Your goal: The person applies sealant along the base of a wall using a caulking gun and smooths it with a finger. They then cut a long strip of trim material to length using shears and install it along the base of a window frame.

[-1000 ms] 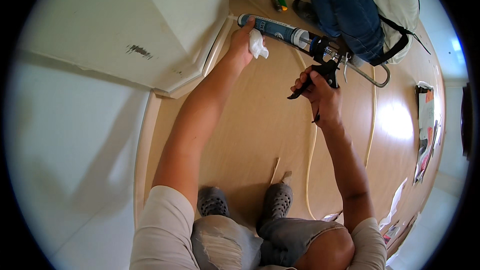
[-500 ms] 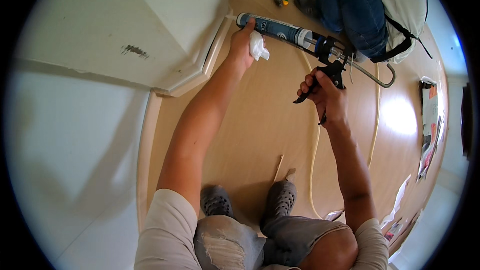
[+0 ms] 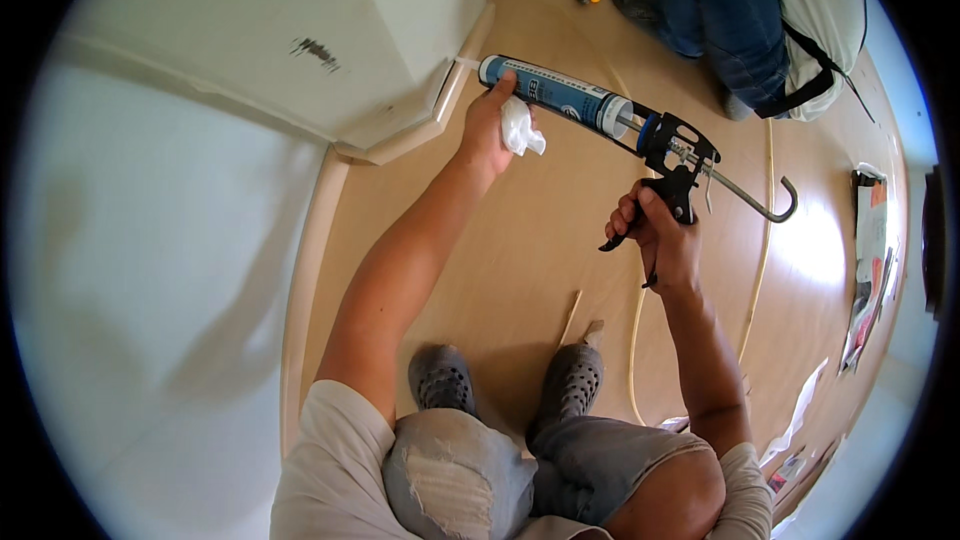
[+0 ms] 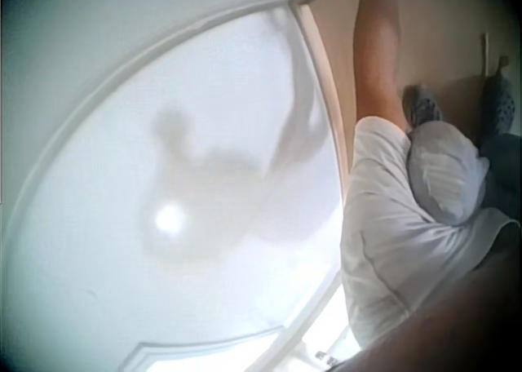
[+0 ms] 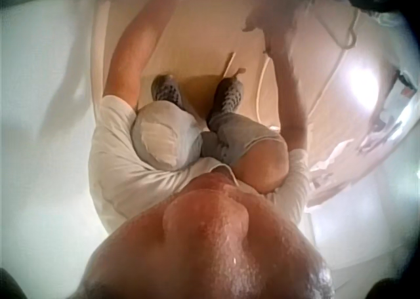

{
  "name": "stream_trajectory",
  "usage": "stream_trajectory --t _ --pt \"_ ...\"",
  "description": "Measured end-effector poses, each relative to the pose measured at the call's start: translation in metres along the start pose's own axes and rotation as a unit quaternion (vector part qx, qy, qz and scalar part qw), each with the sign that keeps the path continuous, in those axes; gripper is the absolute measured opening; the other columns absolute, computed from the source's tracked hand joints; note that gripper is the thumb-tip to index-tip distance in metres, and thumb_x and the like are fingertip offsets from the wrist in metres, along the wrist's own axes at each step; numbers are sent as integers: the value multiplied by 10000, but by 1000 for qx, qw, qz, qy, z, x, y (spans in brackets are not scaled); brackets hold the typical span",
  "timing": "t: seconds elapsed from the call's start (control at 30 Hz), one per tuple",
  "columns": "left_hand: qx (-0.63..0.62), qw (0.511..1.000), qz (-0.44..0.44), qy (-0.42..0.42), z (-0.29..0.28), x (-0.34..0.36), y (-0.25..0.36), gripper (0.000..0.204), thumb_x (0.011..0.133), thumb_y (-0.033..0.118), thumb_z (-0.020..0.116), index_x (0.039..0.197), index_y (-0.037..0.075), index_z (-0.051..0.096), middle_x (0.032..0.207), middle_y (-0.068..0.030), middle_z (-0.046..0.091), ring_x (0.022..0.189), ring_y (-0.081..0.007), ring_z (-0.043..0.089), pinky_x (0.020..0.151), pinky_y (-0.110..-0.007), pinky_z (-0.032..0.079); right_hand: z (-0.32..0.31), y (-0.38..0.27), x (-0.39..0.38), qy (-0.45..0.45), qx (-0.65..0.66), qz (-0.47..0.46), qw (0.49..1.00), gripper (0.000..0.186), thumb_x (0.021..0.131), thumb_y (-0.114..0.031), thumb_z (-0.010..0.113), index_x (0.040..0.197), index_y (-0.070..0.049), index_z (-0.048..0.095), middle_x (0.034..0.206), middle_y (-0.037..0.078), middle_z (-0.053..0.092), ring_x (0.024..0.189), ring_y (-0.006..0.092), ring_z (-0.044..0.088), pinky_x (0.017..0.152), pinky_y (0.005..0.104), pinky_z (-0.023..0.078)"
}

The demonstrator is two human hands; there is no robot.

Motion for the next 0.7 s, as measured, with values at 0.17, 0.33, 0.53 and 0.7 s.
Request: stream_trajectory --t 0.17,0.33,0.53,0.7 --pt "-20 999 -27 -17 4 -1 2 289 942 372 679 950 89 621 801 -64 637 676 -199 595 587 -353 488 -1 -5 0 3 -18 -4 1000 205 980 -208 609 994 -7 567 798 78 568 701 208 573 675 399 511" --pt "-14 999 -36 -22 10 4 4 295 953 374 661 947 84 608 780 -68 635 658 -196 597 580 -353 485 2 -13 1 2 -28 -17 999 190 986 -165 601 946 18 575 774 85 582 692 198 603 662 362 538" --pt "-12 998 -55 -14 9 4 7 289 960 366 653 945 80 614 775 -71 639 632 -201 597 574 -348 488 3 -12 2 5 -22 -10 1000 204 984 -174 608 932 21 575 760 88 580 684 196 601 657 354 526" --pt "-6 996 -82 -21 9 4 7 304 956 392 652 935 90 630 768 -87 643 657 -221 595 609 -366 486 7 -13 1 6 -11 -6 1000 226 982 -202 613 926 13 573 771 87 582 686 198 598 660 359 524"
Point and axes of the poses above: each hand's wrist, its own x-axis towards the middle knuckle, its own z-axis out of the palm, y = z × x, the point moved 7 cm from there along x, towards the middle knuckle
